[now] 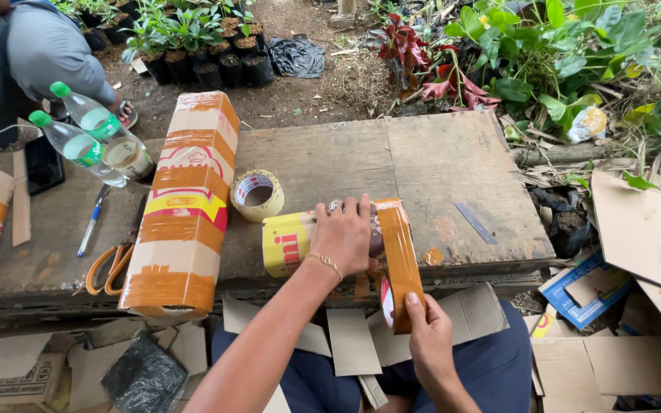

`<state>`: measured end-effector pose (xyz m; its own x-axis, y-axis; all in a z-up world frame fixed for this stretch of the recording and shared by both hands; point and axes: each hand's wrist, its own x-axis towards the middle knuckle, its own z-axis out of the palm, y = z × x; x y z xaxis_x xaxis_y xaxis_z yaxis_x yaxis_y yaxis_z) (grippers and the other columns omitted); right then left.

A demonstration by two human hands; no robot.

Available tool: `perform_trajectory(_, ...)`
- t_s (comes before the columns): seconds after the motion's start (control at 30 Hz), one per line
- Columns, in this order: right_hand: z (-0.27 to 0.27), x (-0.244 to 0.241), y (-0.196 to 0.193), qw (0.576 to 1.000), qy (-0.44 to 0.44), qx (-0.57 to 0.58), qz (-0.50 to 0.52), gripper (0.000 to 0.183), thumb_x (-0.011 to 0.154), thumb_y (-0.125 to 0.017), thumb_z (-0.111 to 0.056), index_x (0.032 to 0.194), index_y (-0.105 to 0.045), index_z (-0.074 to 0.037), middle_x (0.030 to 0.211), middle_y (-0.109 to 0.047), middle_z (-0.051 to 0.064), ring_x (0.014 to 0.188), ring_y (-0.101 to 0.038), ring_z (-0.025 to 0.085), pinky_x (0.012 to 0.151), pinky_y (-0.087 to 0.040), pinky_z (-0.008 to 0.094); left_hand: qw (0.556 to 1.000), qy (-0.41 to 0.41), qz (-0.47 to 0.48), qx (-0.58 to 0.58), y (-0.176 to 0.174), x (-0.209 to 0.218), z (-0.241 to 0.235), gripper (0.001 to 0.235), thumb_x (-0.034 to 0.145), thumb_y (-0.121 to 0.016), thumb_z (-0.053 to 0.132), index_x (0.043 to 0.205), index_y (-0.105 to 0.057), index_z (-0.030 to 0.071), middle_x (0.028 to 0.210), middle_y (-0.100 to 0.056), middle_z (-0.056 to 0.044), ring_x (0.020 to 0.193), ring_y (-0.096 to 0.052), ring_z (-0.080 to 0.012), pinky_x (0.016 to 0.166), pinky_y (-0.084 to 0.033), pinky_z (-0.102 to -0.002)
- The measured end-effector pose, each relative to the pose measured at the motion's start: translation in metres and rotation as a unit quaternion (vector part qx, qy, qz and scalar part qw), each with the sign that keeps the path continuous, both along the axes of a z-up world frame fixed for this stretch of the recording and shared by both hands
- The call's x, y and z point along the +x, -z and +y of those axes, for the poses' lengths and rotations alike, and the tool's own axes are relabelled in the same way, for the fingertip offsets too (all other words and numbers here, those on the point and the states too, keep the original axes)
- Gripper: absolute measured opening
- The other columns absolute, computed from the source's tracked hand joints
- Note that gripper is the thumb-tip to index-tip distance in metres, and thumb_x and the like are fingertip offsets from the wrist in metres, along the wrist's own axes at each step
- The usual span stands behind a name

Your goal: The person assembles a small cardboard box by folding flaps and securing them with brown packing tape. They then use a metal blade to trim excess tape and cardboard edges, and finally place a small green plant inside the box.

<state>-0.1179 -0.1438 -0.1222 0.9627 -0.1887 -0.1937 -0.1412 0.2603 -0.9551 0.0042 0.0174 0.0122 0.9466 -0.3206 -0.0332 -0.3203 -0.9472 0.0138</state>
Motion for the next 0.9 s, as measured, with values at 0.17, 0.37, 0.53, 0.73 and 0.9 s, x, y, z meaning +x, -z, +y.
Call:
perform_trajectory(0.17, -0.015, 0.016, -0.052, 1.000, -0.011, 0.019, 0.022, 0.035, 0.104, -0.054, -0.027, 0.111, -0.071, 0.003, 0.084, -0.070, 0.005, 0.068, -0.061, 0.009, 0.062, -0.051, 0.027, 0.989, 0.013, 0.141, -0.044, -0.023, 0.024, 0.003, 0.090, 0.051, -0.091, 0.056, 0.119, -0.069, 0.004, 0.114, -0.071, -0.015, 0.106, -0.068, -0.0341, 0.091, -0.051, -0.053)
perform_trajectory(0.37, -0.019, 0.034, -0.105, 0.994, -0.071, 0.072, 0.031, 0.035, 0.100, -0.055, -0.017, 0.125, -0.065, 0.006, 0.108, -0.073, 0.009, 0.092, -0.066, 0.012, 0.082, -0.052, 0.029, 0.937, 0.044, 0.308, -0.155, -0.015, 0.069, 0.024, 0.080, 0.043, -0.083, 0.062, 0.097, -0.082, 0.003, 0.098, -0.081, -0.015, 0.092, -0.078, -0.0295, 0.080, -0.060, -0.039)
perform_trajectory(0.53, -0.013, 0.052, -0.114, 0.991, -0.090, 0.091, -0.033, 0.040, 0.095, -0.056, -0.007, 0.132, -0.059, 0.007, 0.119, -0.071, 0.013, 0.106, -0.065, 0.015, 0.096, -0.048, 0.032, 0.979, 0.063, 0.134, -0.140, 0.002, 0.075, 0.036, 0.101, 0.053, -0.085, 0.068, 0.125, -0.068, 0.000, 0.122, -0.072, -0.018, 0.110, -0.070, -0.0307, 0.092, -0.054, -0.039)
perform_trajectory(0.73, -0.009, 0.050, -0.104, 0.995, -0.056, 0.068, -0.055, 0.042, 0.101, -0.056, -0.015, 0.135, -0.056, 0.009, 0.123, -0.069, 0.012, 0.110, -0.063, 0.013, 0.098, -0.049, 0.029, 0.988, 0.105, -0.081, -0.083, 0.007, 0.001, 0.026, 0.131, 0.046, -0.094, 0.060, 0.146, -0.035, 0.000, 0.144, -0.049, -0.020, 0.133, -0.050, -0.0356, 0.103, -0.034, -0.059)
perform_trajectory(0.9, -0.010, 0.036, -0.092, 0.998, -0.022, 0.052, -0.016, 0.036, 0.099, -0.059, -0.017, 0.127, -0.063, 0.006, 0.114, -0.072, 0.009, 0.100, -0.065, 0.011, 0.089, -0.051, 0.026, 0.993, 0.020, -0.086, -0.075, 0.003, -0.002, 0.011, 0.114, 0.053, -0.093, 0.050, 0.144, -0.039, 0.008, 0.128, -0.057, -0.011, 0.120, -0.057, -0.0287, 0.095, -0.037, -0.053)
